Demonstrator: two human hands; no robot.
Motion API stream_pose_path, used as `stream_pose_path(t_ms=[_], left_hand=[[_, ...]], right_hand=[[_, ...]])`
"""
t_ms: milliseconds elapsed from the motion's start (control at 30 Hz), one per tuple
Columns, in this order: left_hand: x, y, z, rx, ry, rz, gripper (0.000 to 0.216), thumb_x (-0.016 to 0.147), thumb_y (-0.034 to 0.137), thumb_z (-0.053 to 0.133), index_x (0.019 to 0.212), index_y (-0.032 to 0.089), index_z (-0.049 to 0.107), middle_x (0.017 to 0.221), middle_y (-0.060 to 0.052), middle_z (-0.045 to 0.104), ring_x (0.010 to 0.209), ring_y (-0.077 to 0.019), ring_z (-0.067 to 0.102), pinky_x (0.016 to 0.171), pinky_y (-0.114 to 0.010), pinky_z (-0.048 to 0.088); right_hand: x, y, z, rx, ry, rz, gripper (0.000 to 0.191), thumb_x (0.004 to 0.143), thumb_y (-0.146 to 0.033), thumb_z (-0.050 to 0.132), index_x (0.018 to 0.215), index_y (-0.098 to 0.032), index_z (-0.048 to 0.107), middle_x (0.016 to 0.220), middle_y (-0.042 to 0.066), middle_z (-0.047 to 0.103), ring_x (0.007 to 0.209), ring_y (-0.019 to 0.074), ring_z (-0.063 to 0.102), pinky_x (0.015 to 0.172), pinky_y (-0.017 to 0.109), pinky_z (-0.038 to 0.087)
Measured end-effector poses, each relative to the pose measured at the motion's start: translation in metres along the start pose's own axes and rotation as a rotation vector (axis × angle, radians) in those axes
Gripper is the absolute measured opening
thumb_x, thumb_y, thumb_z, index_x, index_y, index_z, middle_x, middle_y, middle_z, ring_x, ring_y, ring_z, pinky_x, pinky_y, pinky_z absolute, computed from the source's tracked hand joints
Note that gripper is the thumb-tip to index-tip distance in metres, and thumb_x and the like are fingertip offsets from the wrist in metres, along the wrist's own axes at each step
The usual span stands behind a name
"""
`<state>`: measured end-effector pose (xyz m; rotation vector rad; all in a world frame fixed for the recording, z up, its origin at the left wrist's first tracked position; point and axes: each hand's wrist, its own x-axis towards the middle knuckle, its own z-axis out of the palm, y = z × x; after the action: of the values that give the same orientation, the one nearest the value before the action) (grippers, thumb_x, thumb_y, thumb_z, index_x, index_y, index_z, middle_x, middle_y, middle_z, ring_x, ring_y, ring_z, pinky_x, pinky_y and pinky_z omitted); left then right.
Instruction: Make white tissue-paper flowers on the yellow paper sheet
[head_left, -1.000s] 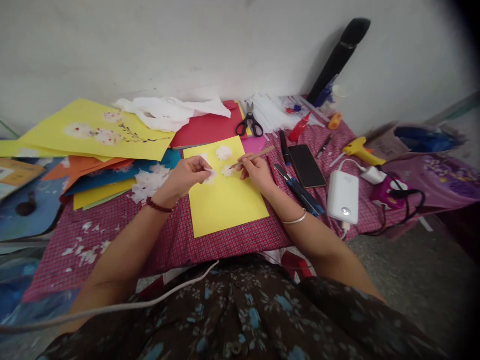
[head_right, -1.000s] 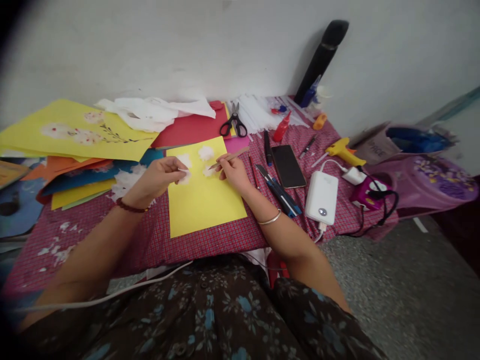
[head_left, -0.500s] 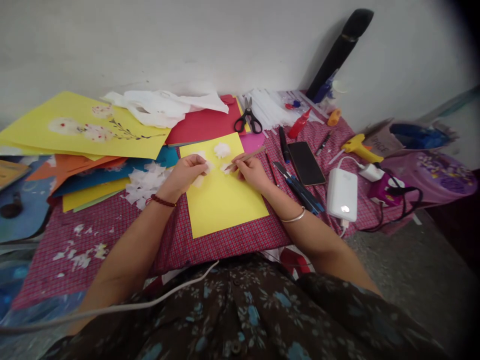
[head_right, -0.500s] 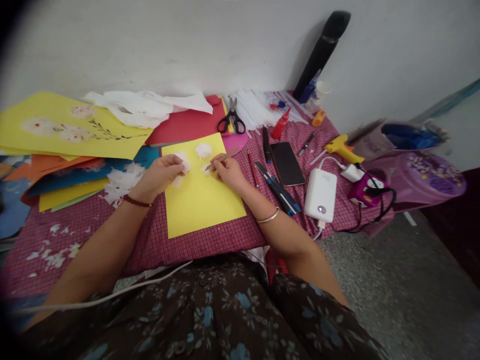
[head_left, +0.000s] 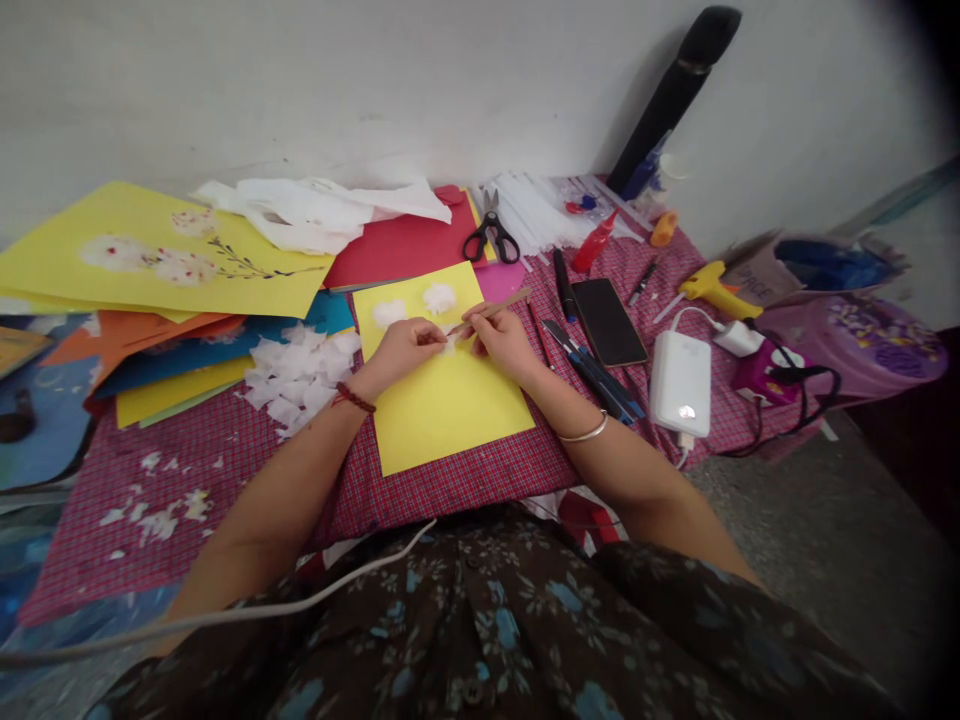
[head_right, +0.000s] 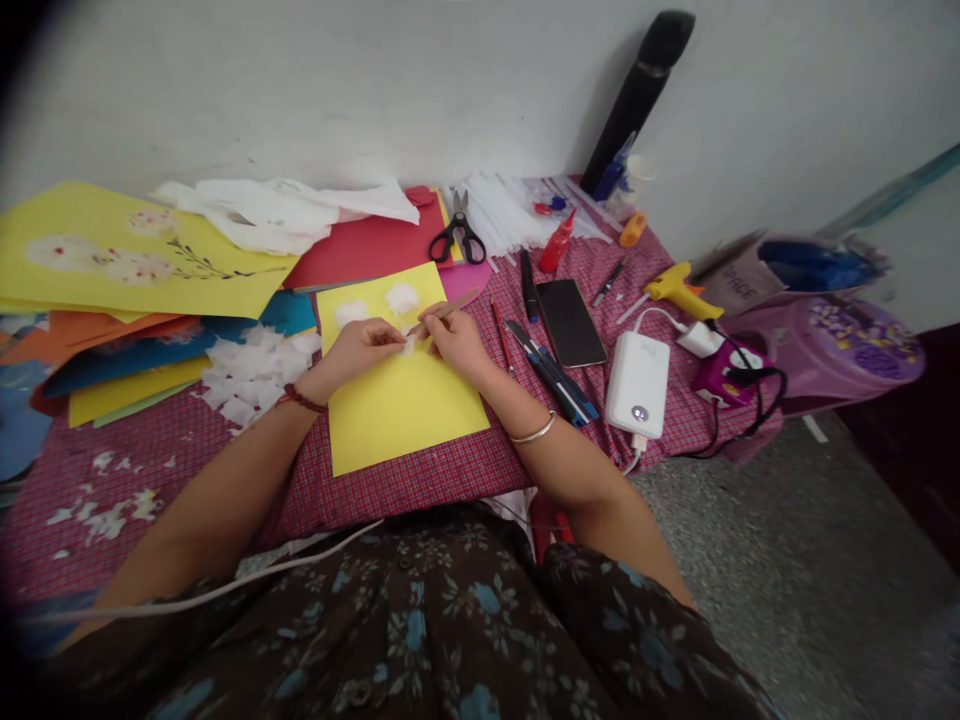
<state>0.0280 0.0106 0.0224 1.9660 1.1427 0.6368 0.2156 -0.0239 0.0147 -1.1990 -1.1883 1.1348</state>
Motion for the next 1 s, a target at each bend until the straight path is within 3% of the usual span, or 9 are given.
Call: stream_pose_path(t_ms=[167,400,667,867,933,1000], left_hand=[[0.0,-0.002,0.005,-0.032,0.037,-0.041,0.011,0.072,0.018,0.062,0.081,0.016,0.068,0.076,-0.004,0.069,0.069,-0.0153,0.06,0.062,-0.027,0.043],[0.001,0.003,0.007,-0.073,0.104,-0.06,0.006,0.073,0.021,0.064,0.077,0.016,0.064,0.076,-0.004,0.067,0.07,-0.0155,0.059,0.064,-0.027,0.044],[-0.002,-0.001,-0.025,-0.275,0.247,-0.08,0.014,0.078,0.03,0.063,0.081,0.017,0.061,0.076,-0.002,0.063,0.069,-0.0137,0.057,0.067,-0.027,0.045],[-0.031,0.014,-0.054,0.064,0.191,-0.021,0.011,0.08,0.027,0.061,0.08,0.018,0.065,0.077,-0.003,0.066,0.072,-0.017,0.057,0.067,-0.028,0.042],[-0.048,0.018,-0.059,0.237,0.116,0.019,0.012,0.082,0.027,0.058,0.08,0.018,0.066,0.078,-0.005,0.066,0.072,-0.019,0.058,0.069,-0.031,0.041],[-0.066,0.019,-0.058,0.411,0.026,0.078,0.014,0.084,0.028,0.057,0.084,0.018,0.066,0.083,-0.007,0.067,0.078,-0.0227,0.059,0.074,-0.034,0.042]], right_hand=[[-0.006,0.002,0.001,-0.039,-0.007,-0.118,0.015,0.091,-0.031,0.051,0.086,-0.018,0.055,0.064,-0.003,0.061,0.044,0.0077,0.053,0.044,0.019,0.041],[-0.013,0.005,0.003,-0.468,-0.1,-0.252,0.018,0.093,-0.027,0.046,0.088,-0.017,0.061,0.074,0.002,0.065,0.06,0.0136,0.06,0.057,0.025,0.043],[-0.018,-0.002,0.007,-0.805,-0.212,-0.386,0.026,0.097,-0.022,0.04,0.103,-0.015,0.064,0.11,0.012,0.069,0.096,0.0222,0.065,0.084,0.033,0.047],[-0.023,-0.004,0.008,-0.877,-0.235,-0.402,0.027,0.098,-0.024,0.039,0.104,-0.017,0.064,0.111,0.011,0.068,0.094,0.0221,0.064,0.081,0.033,0.047],[-0.023,-0.005,0.007,-0.774,-0.207,-0.402,0.023,0.096,-0.024,0.041,0.097,-0.018,0.063,0.107,0.011,0.069,0.094,0.0217,0.065,0.081,0.033,0.048],[-0.02,-0.005,0.005,-0.572,-0.13,-0.342,0.02,0.095,-0.027,0.044,0.092,-0.018,0.061,0.094,0.008,0.069,0.08,0.0186,0.066,0.072,0.03,0.05]])
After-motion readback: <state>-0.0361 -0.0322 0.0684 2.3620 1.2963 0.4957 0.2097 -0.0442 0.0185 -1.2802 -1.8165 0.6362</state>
